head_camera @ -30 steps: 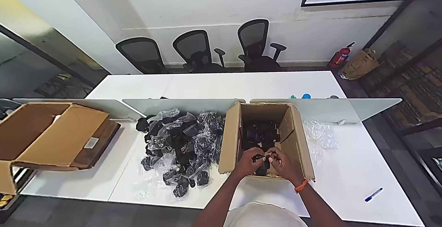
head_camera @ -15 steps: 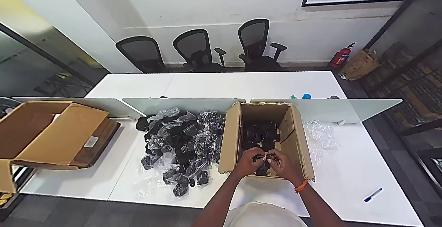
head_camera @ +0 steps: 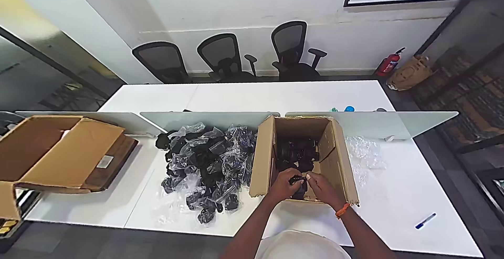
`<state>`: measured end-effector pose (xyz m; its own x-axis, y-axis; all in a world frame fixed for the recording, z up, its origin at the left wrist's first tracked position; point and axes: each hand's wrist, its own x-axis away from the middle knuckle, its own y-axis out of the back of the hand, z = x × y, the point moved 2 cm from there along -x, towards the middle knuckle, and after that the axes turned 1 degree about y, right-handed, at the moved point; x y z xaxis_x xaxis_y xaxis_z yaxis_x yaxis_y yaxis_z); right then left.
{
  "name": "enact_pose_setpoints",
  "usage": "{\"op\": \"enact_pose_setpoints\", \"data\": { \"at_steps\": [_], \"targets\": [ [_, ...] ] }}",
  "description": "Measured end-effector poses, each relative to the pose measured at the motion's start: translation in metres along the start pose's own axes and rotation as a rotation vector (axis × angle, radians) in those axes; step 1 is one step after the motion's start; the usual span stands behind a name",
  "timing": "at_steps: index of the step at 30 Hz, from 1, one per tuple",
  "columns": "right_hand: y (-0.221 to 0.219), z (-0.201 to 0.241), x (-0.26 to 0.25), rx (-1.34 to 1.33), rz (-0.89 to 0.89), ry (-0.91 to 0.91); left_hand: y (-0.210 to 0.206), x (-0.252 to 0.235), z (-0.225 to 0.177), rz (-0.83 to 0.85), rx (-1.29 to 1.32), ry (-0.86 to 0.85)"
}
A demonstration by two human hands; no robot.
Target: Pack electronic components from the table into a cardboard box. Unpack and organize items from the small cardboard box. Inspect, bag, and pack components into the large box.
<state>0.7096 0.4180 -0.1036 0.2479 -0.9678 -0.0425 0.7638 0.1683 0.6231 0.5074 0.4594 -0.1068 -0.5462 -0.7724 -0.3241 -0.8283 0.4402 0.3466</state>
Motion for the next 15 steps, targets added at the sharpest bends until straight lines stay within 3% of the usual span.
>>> {"op": "enact_pose_setpoints", "data": {
  "at_steps": [7,15],
  "targets": [
    [-0.001,-0.002,0.003,-0.109,-0.101,0.031,0.003,-0.001,-0.001,-0.001,0.045,0.043],
    [0.001,0.007,0.006,0.131,-0.079,0.059,0.002,0.001,-0.001,0.002,0.046,0.017]
  ]
}}
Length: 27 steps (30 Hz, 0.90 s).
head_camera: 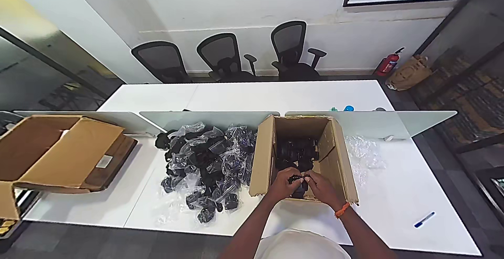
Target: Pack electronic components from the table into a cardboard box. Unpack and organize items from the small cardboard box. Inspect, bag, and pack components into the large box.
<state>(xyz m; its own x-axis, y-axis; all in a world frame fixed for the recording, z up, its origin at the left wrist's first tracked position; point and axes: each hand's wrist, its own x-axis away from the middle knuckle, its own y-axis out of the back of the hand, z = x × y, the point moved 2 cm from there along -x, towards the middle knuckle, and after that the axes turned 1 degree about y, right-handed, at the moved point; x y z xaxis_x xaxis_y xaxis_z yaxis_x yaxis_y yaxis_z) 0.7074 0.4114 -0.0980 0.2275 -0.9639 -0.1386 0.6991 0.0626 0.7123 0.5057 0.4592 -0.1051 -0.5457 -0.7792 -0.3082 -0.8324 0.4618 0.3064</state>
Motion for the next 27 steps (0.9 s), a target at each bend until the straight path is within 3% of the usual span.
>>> {"op": "enact_pose_setpoints", "data": {
  "at_steps": [7,14,27],
  "targets": [
    [0.0005,-0.0002,-0.0015,-0.012,0.069,-0.091,-0.0025,0.0014,-0.0013,0.027,-0.019,-0.002],
    [-0.0005,0.0027,0.0014,-0.02,0.002,-0.066,0.0007,0.0006,0.0035,-0.013,0.033,0.067],
    [-0.0005,0.0017,0.0063,0.144,-0.166,0.154,0.0012,0.0023,0.005,-0.006,0.081,0.108]
  ]
}}
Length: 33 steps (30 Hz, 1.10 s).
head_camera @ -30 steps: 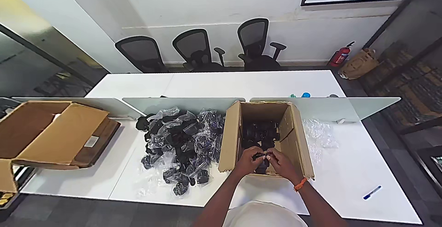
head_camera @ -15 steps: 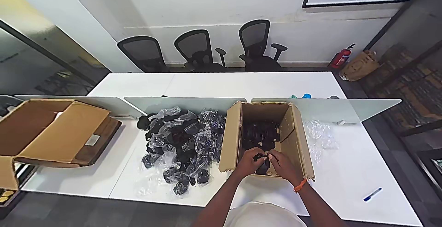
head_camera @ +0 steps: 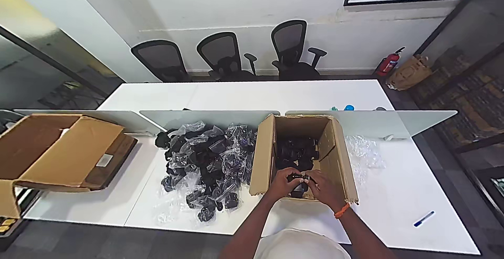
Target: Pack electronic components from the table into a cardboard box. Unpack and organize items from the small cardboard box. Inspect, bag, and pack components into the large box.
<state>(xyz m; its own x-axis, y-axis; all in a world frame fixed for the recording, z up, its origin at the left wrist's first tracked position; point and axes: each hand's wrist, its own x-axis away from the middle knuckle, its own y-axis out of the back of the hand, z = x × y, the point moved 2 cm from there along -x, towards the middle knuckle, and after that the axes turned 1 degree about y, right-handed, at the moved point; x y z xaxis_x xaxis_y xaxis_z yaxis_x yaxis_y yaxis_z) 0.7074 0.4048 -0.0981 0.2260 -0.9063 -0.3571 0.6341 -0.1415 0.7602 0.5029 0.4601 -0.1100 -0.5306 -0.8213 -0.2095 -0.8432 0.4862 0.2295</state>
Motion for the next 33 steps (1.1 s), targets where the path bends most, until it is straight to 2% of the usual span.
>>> {"op": "enact_pose_setpoints", "data": {
  "at_steps": [8,12,15,17,20,24,26,30,33],
  "targets": [
    [0.004,-0.004,-0.003,-0.249,0.145,-0.12,-0.002,0.001,-0.004,0.024,-0.008,-0.053],
    [0.0,-0.008,-0.007,-0.628,0.202,-0.234,-0.003,0.001,-0.005,0.035,-0.044,-0.039],
    [-0.005,-0.009,-0.007,-0.967,0.274,-0.442,-0.004,0.002,-0.007,0.058,-0.117,-0.039],
    [-0.006,-0.008,-0.005,-1.053,0.324,-0.533,-0.005,0.003,-0.008,0.066,-0.19,-0.034],
    [-0.009,-0.004,-0.002,-0.907,0.315,-0.464,-0.005,0.004,-0.005,0.029,-0.253,-0.043],
    [-0.003,0.003,-0.003,-0.356,0.243,-0.339,0.001,-0.001,-0.001,0.02,-0.095,0.074],
    [-0.002,0.006,-0.003,-0.191,0.214,-0.278,0.004,-0.002,0.002,0.053,0.0,0.131],
    [0.0,0.014,0.001,0.045,0.122,-0.156,0.004,-0.003,0.0,0.11,0.114,0.157],
    [0.001,0.014,0.003,0.07,0.08,-0.158,0.0,-0.002,0.0,0.11,0.094,0.129]
  ]
}}
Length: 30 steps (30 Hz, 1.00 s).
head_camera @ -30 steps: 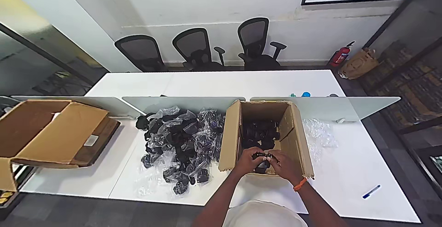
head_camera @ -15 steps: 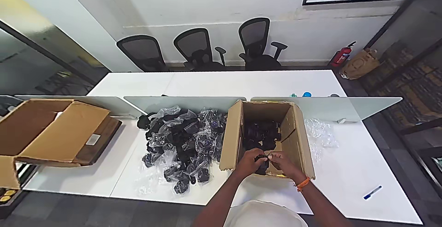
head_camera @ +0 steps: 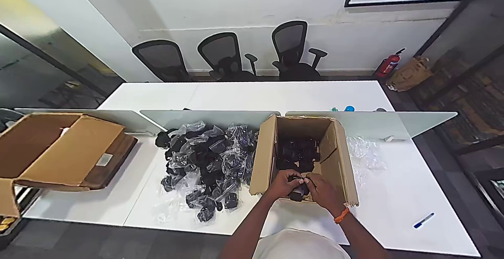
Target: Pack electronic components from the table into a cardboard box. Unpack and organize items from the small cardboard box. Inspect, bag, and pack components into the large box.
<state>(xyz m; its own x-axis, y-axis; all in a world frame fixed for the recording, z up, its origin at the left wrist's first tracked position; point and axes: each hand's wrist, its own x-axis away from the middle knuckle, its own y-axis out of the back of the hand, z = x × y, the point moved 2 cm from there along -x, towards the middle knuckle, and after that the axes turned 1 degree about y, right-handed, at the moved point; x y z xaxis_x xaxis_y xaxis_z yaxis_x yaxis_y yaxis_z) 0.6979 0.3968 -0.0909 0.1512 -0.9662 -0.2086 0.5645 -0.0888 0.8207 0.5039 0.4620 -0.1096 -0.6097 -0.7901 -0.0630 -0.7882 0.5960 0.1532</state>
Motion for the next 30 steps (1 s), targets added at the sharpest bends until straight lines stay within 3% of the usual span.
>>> {"op": "enact_pose_setpoints", "data": {
  "at_steps": [2,8,10,15,18,21,24,27,30],
  "targets": [
    [0.0,-0.001,-0.003,-0.133,0.027,-0.097,-0.002,-0.001,0.0,-0.022,-0.076,-0.058],
    [-0.004,0.002,-0.011,-1.034,0.303,-0.627,-0.008,0.009,-0.007,-0.068,-0.488,-0.21],
    [0.0,0.002,-0.013,-0.993,0.344,-0.565,-0.007,0.009,-0.007,-0.101,-0.456,-0.237],
    [0.011,-0.001,-0.013,-0.119,0.294,-0.185,0.0,0.002,-0.003,-0.059,-0.307,-0.199],
    [0.007,-0.007,-0.007,-0.018,0.273,-0.098,-0.002,0.002,-0.002,-0.016,-0.276,-0.15],
    [0.005,-0.01,-0.006,-0.166,0.254,-0.186,-0.007,0.002,-0.003,-0.003,-0.338,-0.14],
    [-0.005,-0.008,-0.007,-0.67,0.234,-0.376,-0.009,0.004,-0.007,0.0,-0.448,-0.173],
    [-0.003,-0.003,-0.01,-1.07,0.415,-0.636,-0.012,0.009,-0.008,-0.037,-0.55,-0.247],
    [0.004,-0.002,-0.013,-0.889,0.374,-0.505,-0.011,0.009,-0.006,-0.094,-0.488,-0.294]
  ]
}}
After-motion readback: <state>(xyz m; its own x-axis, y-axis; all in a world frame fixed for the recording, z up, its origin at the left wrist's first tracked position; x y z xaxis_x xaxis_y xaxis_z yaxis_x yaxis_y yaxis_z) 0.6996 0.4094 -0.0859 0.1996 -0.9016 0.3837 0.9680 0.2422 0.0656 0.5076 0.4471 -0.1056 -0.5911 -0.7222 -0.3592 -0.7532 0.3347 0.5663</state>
